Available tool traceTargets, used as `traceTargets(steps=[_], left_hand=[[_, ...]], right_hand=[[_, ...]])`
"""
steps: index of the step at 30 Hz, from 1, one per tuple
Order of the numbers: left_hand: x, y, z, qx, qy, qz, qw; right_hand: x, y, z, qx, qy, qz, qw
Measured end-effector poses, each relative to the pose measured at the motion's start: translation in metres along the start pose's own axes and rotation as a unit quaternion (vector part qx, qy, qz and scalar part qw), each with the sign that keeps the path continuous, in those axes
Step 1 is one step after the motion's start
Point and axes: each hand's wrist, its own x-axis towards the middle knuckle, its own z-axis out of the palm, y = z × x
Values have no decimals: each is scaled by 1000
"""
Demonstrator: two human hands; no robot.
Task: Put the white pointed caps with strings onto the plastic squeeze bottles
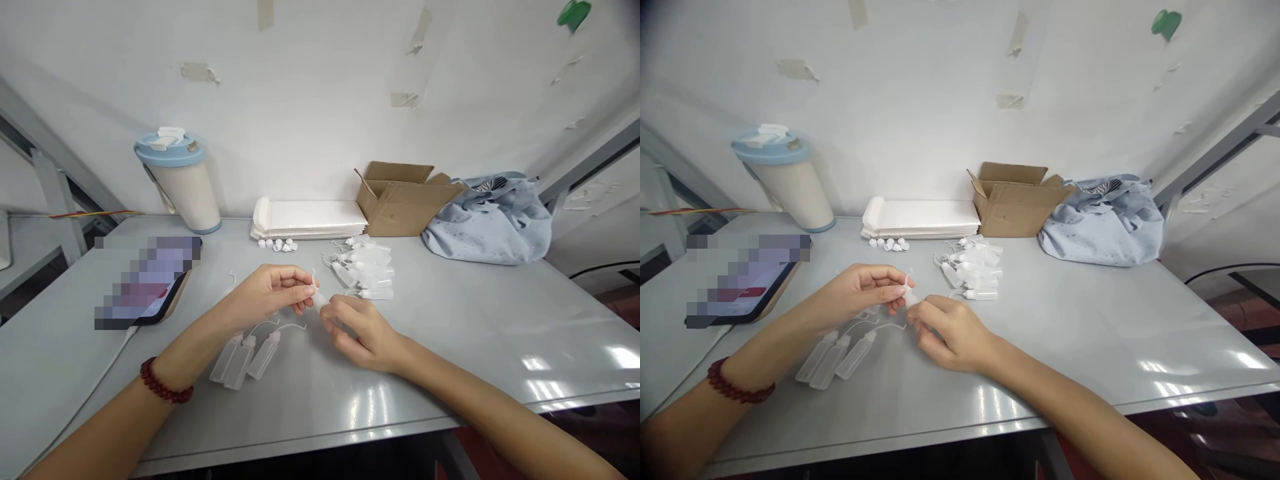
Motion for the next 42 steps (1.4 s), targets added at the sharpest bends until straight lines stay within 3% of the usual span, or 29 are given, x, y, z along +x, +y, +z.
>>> traceTargets(steps=[5,8,13,17,20,29,37,42], left_hand=[[0,-1,1,29,-5,16,999],[2,-4,1,37,-3,27,999],[3,-7,5,19,14,50,998],[1,-7,8,17,33,64,997],[1,-6,9,14,36,65,997],[0,-4,10,65,-32,4,997],[-4,-3,18,89,31,58,994],[-3,-3,18,106,36,42,993]], right_hand=[[-2,-2,-4,111,-5,95,989],[-1,-4,-6,200,3,179,963],[3,-2,-7,425,15,271,863],[5,3,-8,515,26,300,803],[6,3,-9,517,33,310,798],[5,4,-11,462,25,303,833],[7,7,-12,523,35,352,775],[9,5,-13,527,34,359,770]])
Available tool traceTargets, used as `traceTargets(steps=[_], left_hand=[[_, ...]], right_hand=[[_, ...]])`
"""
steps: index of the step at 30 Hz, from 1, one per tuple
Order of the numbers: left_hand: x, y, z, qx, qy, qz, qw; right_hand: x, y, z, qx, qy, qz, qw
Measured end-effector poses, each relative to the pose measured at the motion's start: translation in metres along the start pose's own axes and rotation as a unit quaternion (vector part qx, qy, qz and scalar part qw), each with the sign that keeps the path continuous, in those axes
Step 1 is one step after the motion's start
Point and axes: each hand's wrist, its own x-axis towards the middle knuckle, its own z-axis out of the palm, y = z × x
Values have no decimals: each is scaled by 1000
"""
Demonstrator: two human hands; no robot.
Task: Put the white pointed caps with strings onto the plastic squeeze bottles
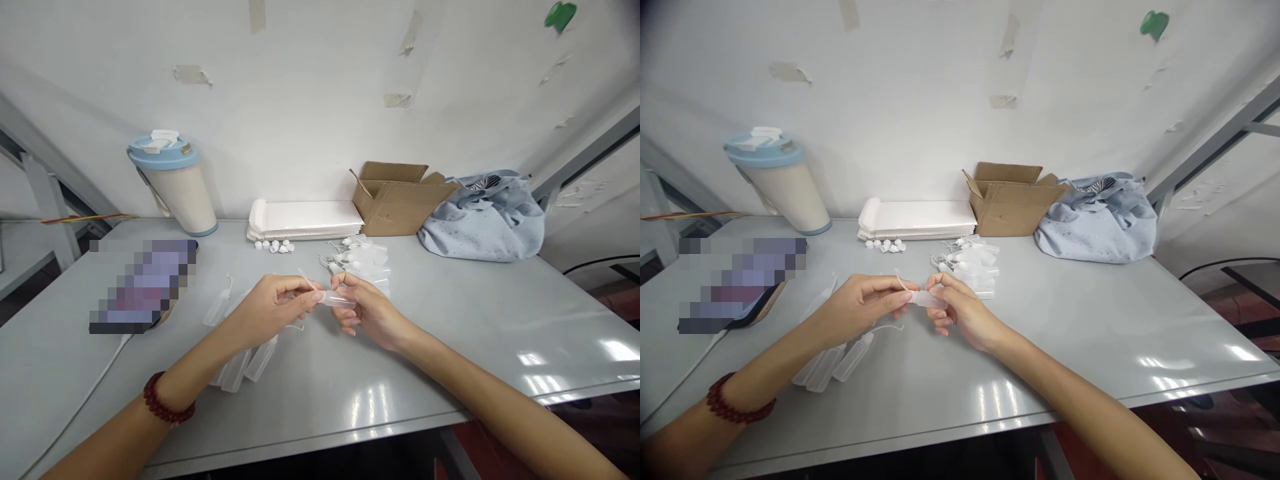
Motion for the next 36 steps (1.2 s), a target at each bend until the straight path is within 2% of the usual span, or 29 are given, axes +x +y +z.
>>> traceTargets(steps=[6,9,11,14,16,18,22,30,33,36], left_hand=[[1,-3,1,10,-3,-25,1000],[1,-2,3,0,3,-33,999],[2,-1,4,-8,5,-42,999],[2,-2,5,-20,7,-49,999],[2,-2,4,-28,4,-46,999],[1,-2,4,-32,2,-39,999],[-1,-1,5,-24,2,-26,999],[-2,1,6,-33,-23,-22,999],[-1,1,5,-52,-24,-36,998],[1,-1,5,-96,-36,-64,993]], right_hand=[[-1,0,0,-30,-8,4,1000],[-3,1,1,-134,0,-28,991],[-4,2,1,-237,30,-71,968],[-4,4,3,-360,73,-136,920],[-4,5,4,-402,81,-161,897],[-4,4,5,-415,81,-168,890],[-5,2,3,-389,74,-143,907],[-3,1,0,-204,7,-22,979],[-3,1,2,-166,-2,-1,986],[-3,1,3,-171,1,-11,985]])
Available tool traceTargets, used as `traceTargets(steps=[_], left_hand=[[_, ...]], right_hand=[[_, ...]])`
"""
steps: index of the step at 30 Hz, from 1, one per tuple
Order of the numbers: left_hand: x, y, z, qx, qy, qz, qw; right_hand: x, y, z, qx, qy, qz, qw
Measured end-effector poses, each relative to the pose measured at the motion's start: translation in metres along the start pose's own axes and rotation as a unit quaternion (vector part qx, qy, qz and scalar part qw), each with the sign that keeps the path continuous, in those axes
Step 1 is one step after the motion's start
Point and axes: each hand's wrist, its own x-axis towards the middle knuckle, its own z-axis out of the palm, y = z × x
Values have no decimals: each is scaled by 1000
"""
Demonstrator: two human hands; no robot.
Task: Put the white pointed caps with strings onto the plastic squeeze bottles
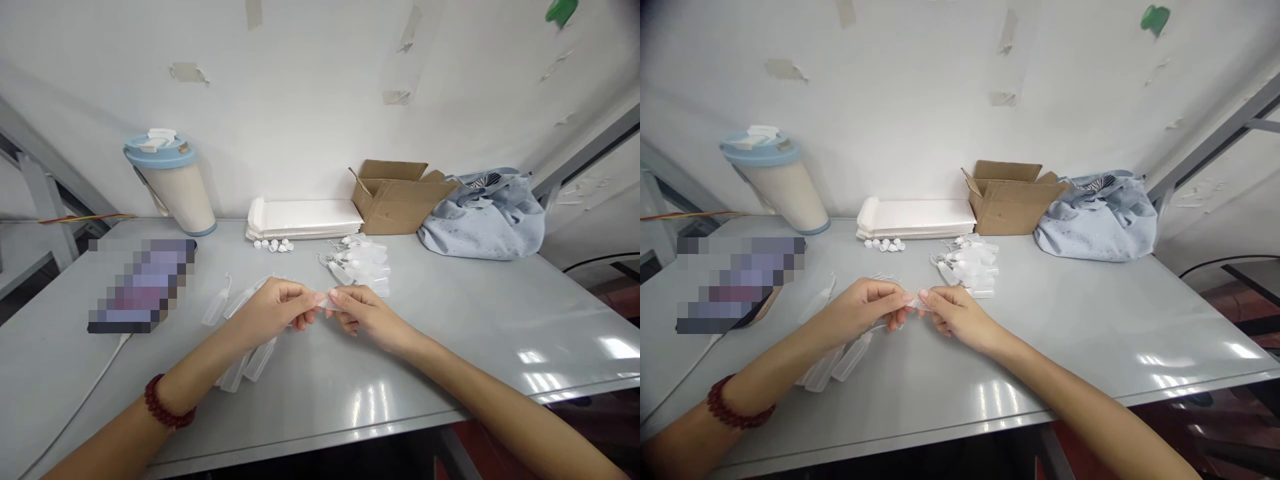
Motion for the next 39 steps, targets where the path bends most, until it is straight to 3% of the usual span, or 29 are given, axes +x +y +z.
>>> traceTargets(steps=[7,14,24,26,28,34,37,39], left_hand=[[2,-3,-1,-59,-3,-39,997],[2,-6,0,-20,16,-10,1000],[-7,1,5,72,70,38,994],[-8,2,6,81,69,43,993],[-8,2,6,100,68,55,991],[-8,3,6,202,68,172,962],[-9,3,6,230,72,225,944],[-9,2,6,232,82,221,944]], right_hand=[[-1,1,-1,-141,49,-67,987],[-3,0,1,-317,81,-162,931],[-2,10,-2,-398,110,-269,870],[-3,8,-1,-383,105,-269,877],[-3,5,0,-343,90,-239,904],[-3,-6,-2,-170,18,-107,979],[-4,-9,-4,-102,-16,-49,993],[-4,-9,-4,-107,-1,-46,993]])
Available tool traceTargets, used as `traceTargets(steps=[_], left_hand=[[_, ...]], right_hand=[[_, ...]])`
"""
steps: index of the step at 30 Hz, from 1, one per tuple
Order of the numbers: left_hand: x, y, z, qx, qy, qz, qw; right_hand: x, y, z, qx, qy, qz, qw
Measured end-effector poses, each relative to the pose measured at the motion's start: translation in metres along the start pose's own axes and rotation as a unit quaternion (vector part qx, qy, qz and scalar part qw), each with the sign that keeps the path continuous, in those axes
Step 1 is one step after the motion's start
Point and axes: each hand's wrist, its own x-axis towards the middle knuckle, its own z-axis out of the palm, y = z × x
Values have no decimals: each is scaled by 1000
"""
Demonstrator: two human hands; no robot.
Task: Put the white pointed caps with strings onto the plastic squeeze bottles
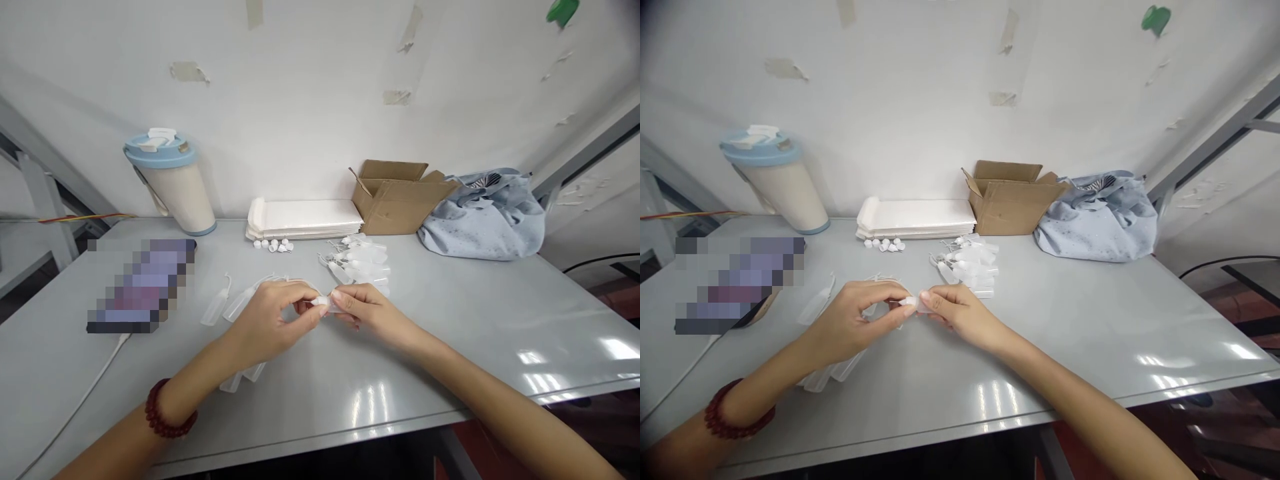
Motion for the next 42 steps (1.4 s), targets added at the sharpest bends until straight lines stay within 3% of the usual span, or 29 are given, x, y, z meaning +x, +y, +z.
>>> traceTargets(steps=[3,6,9,11,12,14,17,21,23,28,31,34,36,39,42], left_hand=[[1,-1,-1,-24,11,-75,997],[2,-3,-3,-86,4,-143,986],[4,-6,-5,-162,-56,-168,971],[5,-8,-5,-203,-92,-176,959],[5,-9,-5,-214,-100,-176,955],[5,-9,-5,-207,-97,-166,959],[4,-6,-4,-146,-77,-137,977],[2,0,-1,-53,-47,-94,993],[1,1,2,-5,-26,-56,998],[-1,-2,10,86,17,48,995],[-1,-5,12,105,25,85,991],[-1,-7,12,110,25,92,989],[1,-7,10,101,16,57,993],[3,-5,5,47,10,-58,997],[6,-5,-2,-48,38,-167,984]], right_hand=[[-1,3,2,-124,94,-85,984],[-1,11,5,-304,175,-244,904],[1,18,6,-424,209,-346,811],[2,19,6,-460,217,-368,778],[2,19,6,-464,217,-370,775],[1,17,6,-447,209,-362,791],[-3,12,7,-368,188,-314,855],[-5,4,3,-169,130,-134,968],[-3,2,0,-47,82,-49,994],[2,4,-4,162,24,30,986],[3,4,-5,202,12,77,976],[2,3,-5,185,10,81,979],[2,2,-5,137,26,52,989],[3,2,-9,10,98,-10,995],[5,6,-19,-167,242,-106,950]])
